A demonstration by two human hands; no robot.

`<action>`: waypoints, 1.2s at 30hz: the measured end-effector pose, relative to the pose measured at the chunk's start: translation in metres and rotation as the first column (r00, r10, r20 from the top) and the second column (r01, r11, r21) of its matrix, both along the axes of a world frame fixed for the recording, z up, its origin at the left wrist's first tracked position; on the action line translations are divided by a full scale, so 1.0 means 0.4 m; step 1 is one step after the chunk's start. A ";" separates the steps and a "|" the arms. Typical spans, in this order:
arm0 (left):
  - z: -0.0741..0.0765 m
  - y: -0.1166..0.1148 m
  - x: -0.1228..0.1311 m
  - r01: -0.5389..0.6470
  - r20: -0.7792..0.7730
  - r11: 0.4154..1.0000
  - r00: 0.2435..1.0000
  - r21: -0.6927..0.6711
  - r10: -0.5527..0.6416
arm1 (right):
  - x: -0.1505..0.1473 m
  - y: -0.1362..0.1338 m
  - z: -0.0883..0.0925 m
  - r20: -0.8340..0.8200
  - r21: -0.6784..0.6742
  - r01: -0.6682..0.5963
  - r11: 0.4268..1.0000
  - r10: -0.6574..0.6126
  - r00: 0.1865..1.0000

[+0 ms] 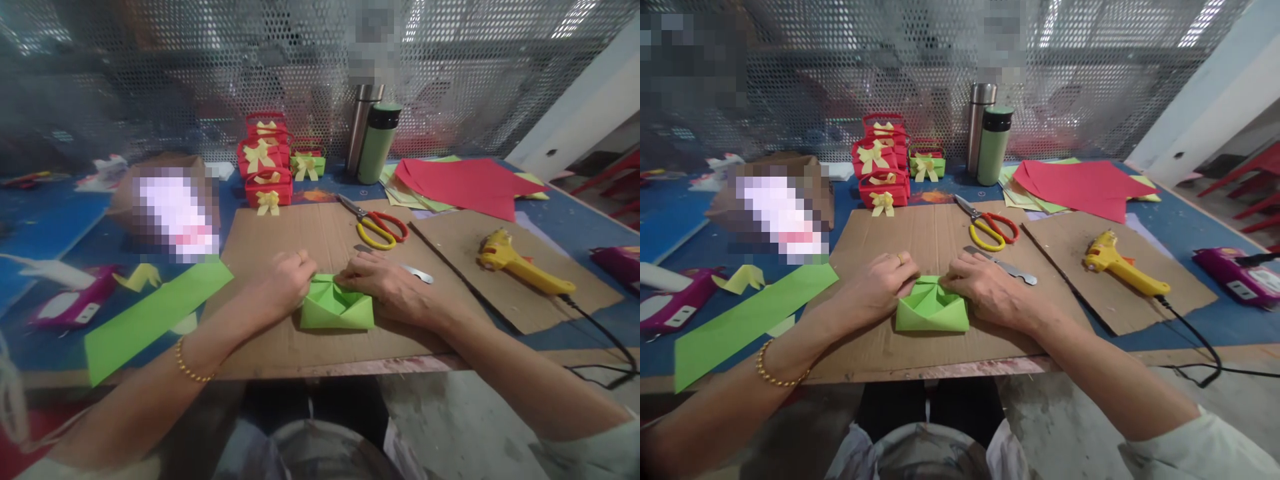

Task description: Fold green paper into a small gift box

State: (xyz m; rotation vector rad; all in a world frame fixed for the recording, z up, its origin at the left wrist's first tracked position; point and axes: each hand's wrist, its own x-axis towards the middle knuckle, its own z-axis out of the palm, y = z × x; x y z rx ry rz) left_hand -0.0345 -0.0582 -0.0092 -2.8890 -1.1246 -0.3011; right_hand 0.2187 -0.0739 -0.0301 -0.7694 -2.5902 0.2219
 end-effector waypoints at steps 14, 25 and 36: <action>0.000 -0.016 0.017 0.115 -0.131 0.969 0.987 0.219 -0.088 | -0.004 0.002 -0.004 0.020 0.025 0.001 1.000 -0.002 1.000; -0.025 -0.001 0.018 0.222 -0.111 0.931 0.974 0.290 -0.198 | -0.001 0.000 -0.010 0.031 0.049 0.011 0.999 -0.013 0.999; -0.030 0.003 0.010 0.227 -0.058 0.936 0.974 0.270 -0.219 | 0.006 -0.011 -0.011 -0.005 0.137 0.096 0.986 -0.096 0.995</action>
